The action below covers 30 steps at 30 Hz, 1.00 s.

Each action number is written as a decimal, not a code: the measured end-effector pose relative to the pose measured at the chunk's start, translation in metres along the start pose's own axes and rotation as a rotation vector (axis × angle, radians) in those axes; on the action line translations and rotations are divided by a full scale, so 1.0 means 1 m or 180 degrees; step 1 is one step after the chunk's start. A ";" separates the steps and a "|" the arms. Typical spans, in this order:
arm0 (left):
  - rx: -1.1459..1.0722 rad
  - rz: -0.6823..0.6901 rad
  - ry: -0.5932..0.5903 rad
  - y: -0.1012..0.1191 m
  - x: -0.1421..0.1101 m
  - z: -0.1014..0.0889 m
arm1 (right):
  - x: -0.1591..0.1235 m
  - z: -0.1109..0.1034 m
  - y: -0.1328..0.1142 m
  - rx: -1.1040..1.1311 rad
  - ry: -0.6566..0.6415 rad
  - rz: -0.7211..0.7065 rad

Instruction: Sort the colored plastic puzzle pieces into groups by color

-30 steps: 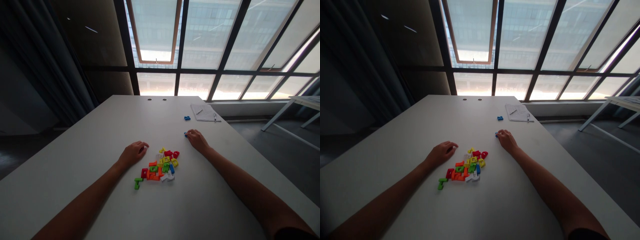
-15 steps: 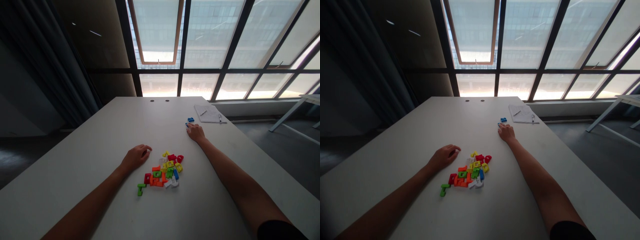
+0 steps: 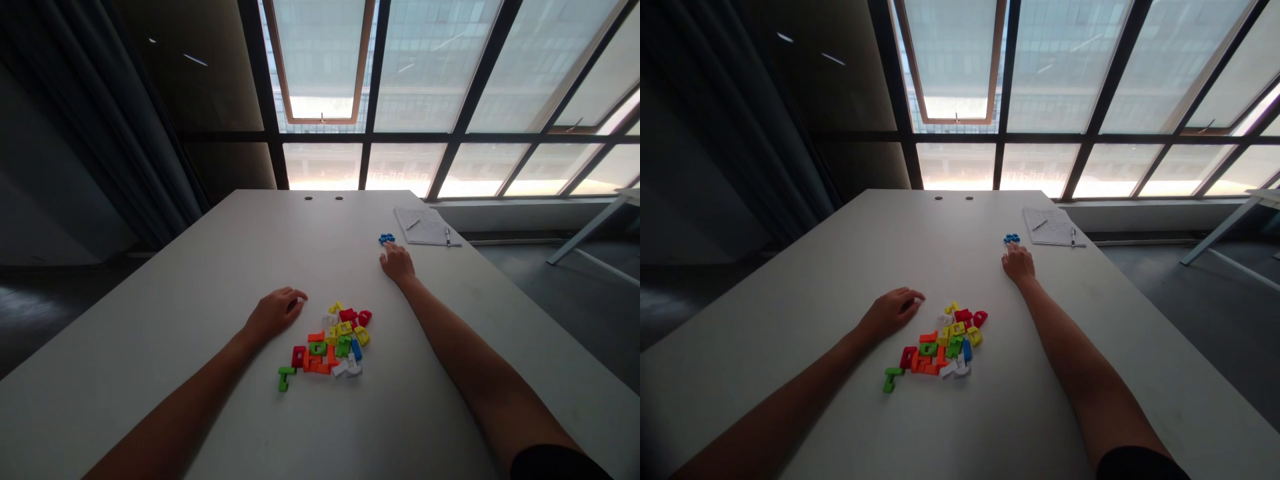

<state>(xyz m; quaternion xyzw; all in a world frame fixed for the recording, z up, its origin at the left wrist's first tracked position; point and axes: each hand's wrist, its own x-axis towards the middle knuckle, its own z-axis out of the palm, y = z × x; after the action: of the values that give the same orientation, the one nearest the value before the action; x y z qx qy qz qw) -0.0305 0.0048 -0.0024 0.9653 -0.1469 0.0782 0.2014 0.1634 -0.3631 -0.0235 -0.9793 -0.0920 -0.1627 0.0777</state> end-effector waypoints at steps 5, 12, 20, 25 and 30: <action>-0.0012 -0.0010 -0.0029 0.001 -0.001 -0.001 | -0.028 -0.010 -0.008 0.0033 -0.0216 -0.0154; -0.0032 -0.0018 0.0033 0.003 -0.002 -0.003 | -0.111 -0.032 -0.011 0.0361 -0.0206 -0.0816; -0.0022 0.0002 0.0070 0.003 -0.002 -0.002 | -0.213 -0.069 -0.021 0.1167 0.0144 -0.1808; 0.0037 0.0040 0.0073 0.001 -0.003 -0.001 | -0.234 -0.093 -0.054 0.1544 0.0195 -0.2524; 0.0029 0.0044 0.0099 -0.001 -0.002 0.000 | -0.234 -0.097 -0.062 0.1395 0.0028 -0.2726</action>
<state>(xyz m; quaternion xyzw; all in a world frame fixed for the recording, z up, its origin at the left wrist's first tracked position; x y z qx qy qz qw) -0.0321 0.0057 -0.0031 0.9638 -0.1500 0.0952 0.1987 -0.0966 -0.3565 -0.0031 -0.8133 -0.5188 -0.1610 0.2087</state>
